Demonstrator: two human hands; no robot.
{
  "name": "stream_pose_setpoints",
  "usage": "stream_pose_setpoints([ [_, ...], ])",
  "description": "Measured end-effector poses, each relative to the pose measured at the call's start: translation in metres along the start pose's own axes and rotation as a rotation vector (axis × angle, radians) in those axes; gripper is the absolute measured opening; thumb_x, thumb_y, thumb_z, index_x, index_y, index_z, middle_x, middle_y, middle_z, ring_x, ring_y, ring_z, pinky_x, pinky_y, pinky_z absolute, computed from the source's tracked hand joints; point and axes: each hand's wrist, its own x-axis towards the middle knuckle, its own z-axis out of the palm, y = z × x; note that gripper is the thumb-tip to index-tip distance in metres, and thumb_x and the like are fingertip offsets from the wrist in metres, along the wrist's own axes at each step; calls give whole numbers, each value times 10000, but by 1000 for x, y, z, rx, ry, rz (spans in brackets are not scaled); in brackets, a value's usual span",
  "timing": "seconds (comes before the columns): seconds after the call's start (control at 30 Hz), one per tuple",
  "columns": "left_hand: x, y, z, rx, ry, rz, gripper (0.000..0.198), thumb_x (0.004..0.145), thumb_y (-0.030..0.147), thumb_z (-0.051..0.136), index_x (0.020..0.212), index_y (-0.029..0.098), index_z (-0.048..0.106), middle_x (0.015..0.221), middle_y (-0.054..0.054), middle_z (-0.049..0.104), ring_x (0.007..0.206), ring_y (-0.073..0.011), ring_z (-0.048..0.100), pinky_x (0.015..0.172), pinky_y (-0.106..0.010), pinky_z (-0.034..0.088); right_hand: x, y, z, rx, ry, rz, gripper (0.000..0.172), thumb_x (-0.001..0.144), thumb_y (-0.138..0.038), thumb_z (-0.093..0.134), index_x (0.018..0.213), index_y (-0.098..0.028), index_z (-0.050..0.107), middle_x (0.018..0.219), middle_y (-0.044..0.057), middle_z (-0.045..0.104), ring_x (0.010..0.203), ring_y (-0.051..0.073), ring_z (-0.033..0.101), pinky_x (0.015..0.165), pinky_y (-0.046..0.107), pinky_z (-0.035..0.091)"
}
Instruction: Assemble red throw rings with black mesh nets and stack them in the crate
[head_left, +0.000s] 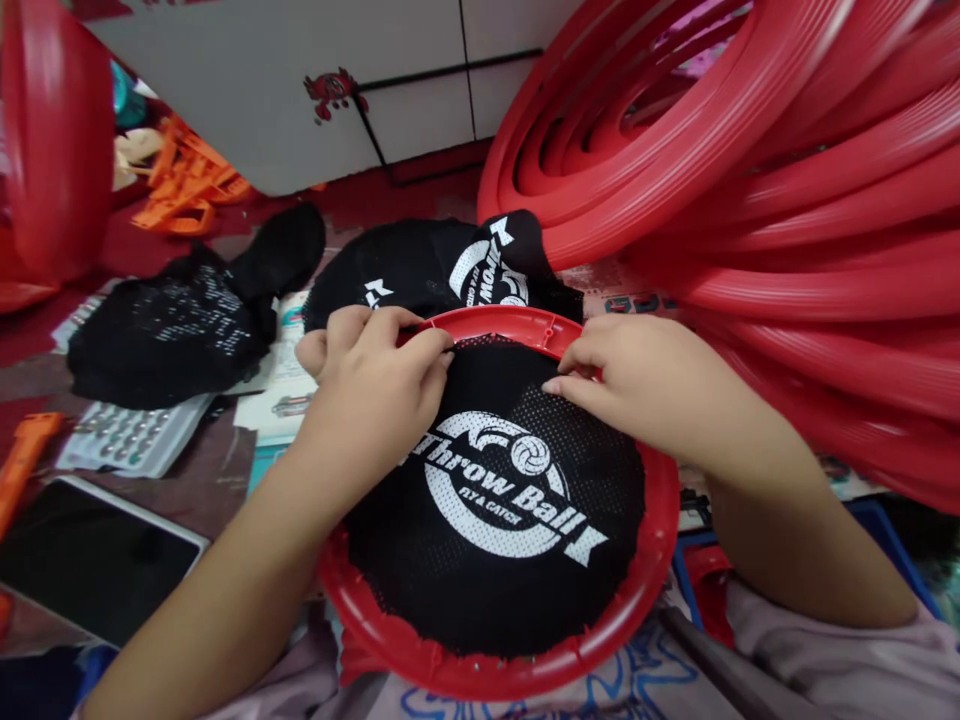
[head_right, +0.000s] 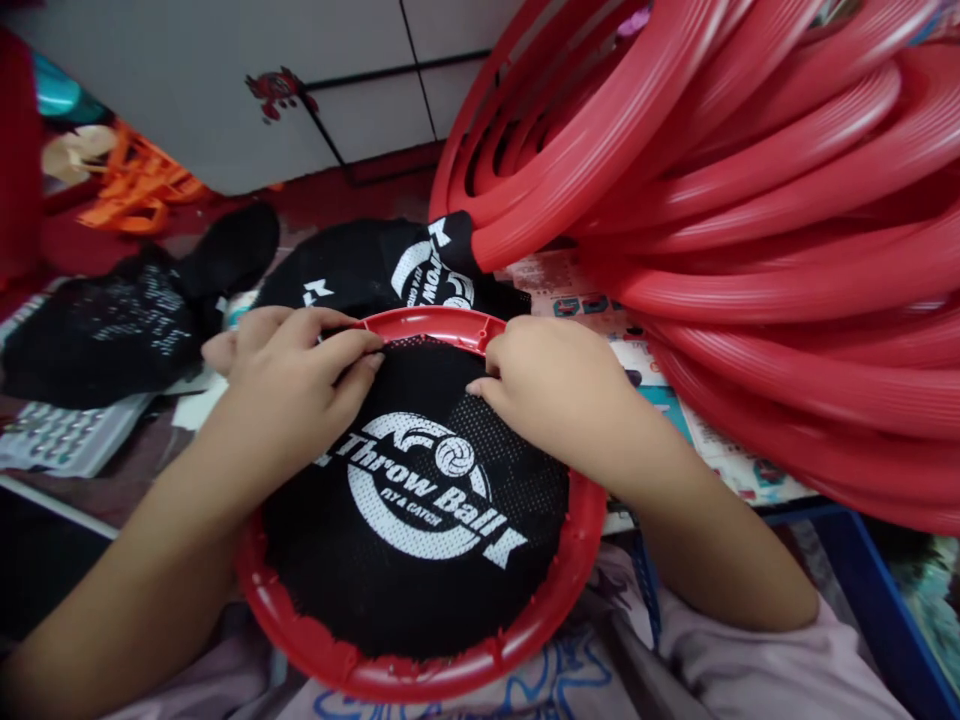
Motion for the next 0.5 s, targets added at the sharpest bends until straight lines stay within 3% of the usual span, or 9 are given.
stream_pose_setpoints([
  [0.13, 0, -2, -1, 3, 5, -14, 288, 931, 326, 451, 939, 207, 713, 1099, -128, 622, 1064, -370, 478, 881, -587, 424, 2, -8, 6, -145, -17, 65, 272, 931, -315, 509, 897, -148, 721, 882, 117, 686, 839, 272, 625, 592, 335, 312],
  [0.27, -3, -8, -8, -8, 55, 27, 235, 902, 356, 512, 856, 244, 713, 911, -92, 646, 950, -321, 523, 875, -552, 433, 2, -10, 13, -160, 17, -35, 248, 933, -249, 492, 874, -162, 717, 886, 111, 681, 803, 253, 624, 558, 331, 282],
  [0.33, -5, -13, -14, -10, 18, 64, 235, 890, 382, 538, 787, 256, 709, 820, -73, 631, 879, -291, 536, 868, -538, 433, 1, -10, 15, -142, 32, -103, 226, 928, -232, 500, 867, -175, 710, 900, 95, 675, 786, 234, 619, 546, 327, 269],
  [0.43, -3, -17, -24, -14, -40, 93, 280, 887, 425, 547, 735, 244, 697, 891, -79, 627, 929, -302, 545, 893, -548, 418, 0, -10, 18, -89, 52, -203, 207, 920, -213, 503, 855, -177, 695, 915, 74, 669, 778, 216, 614, 543, 327, 260],
  [0.5, 3, -15, -27, -54, -19, 98, 255, 888, 426, 548, 831, 226, 696, 1020, -92, 623, 1021, -317, 544, 929, -549, 409, 0, -11, 20, -39, 83, -252, 187, 907, -182, 502, 874, -175, 686, 946, 62, 670, 808, 207, 612, 567, 326, 275],
])
